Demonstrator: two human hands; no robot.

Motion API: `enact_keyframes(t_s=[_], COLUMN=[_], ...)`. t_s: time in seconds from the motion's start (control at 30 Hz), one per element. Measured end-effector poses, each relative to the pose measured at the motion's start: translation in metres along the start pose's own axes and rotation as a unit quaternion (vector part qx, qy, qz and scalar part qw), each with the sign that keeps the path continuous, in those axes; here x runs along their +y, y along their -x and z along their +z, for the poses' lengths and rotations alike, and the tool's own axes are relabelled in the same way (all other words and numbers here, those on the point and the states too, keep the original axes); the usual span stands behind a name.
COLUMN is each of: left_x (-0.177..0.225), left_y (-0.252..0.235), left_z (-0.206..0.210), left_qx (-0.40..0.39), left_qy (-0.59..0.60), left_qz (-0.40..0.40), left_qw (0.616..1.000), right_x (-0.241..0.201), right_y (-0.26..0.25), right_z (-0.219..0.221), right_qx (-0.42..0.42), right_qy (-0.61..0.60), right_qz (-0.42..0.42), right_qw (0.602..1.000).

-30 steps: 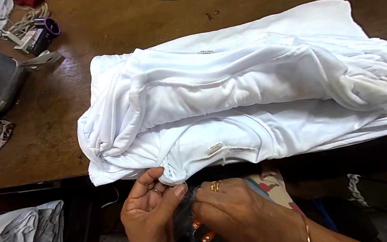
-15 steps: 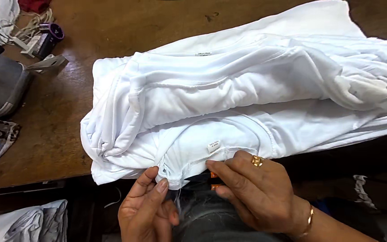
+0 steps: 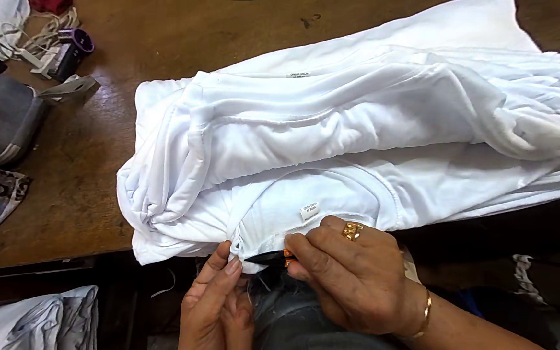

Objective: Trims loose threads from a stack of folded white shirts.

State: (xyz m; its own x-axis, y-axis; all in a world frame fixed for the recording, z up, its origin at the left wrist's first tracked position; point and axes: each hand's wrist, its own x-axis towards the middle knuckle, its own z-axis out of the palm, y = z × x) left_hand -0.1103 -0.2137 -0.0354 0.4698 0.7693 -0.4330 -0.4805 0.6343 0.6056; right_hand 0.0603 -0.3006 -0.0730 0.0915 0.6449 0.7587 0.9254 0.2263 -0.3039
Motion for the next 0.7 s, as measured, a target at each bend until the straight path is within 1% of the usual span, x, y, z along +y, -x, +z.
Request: enact_keyframes(t_s=[0.07, 0.23, 0.33, 0.57, 0.63, 0.7], left_x=[-0.002, -0.002, -0.004, -0.005, -0.007, -0.009], left_y=[0.001, 0.003, 0.003, 0.004, 0.002, 0.000], left_z=[0.001, 0.001, 0.002, 0.003, 0.003, 0.001], left_qx=[0.008, -0.003, -0.018, -0.019, -0.026, -0.045], left_qy=[-0.011, -0.024, -0.031, -0.040, -0.043, -0.082], left_qz=[0.016, 0.043, 0.042, 0.053, 0.065, 0.117], left_qw=[1.000, 0.999, 0.999, 0.998, 0.997, 0.989], right_x=[0.001, 0.003, 0.002, 0.001, 0.003, 0.007], right_y=[0.000, 0.005, 0.005, -0.004, -0.006, -0.006], right_z=[-0.003, -0.011, -0.011, -0.006, -0.006, -0.006], right_qx=[-0.009, -0.015, -0.009, -0.002, -0.014, -0.016], right_qy=[-0.003, 0.004, 0.011, 0.010, -0.007, -0.077], right_qz=[0.002, 0.005, 0.001, -0.006, 0.010, 0.055], right_qw=[1.000, 1.000, 1.000, 1.000, 1.000, 0.995])
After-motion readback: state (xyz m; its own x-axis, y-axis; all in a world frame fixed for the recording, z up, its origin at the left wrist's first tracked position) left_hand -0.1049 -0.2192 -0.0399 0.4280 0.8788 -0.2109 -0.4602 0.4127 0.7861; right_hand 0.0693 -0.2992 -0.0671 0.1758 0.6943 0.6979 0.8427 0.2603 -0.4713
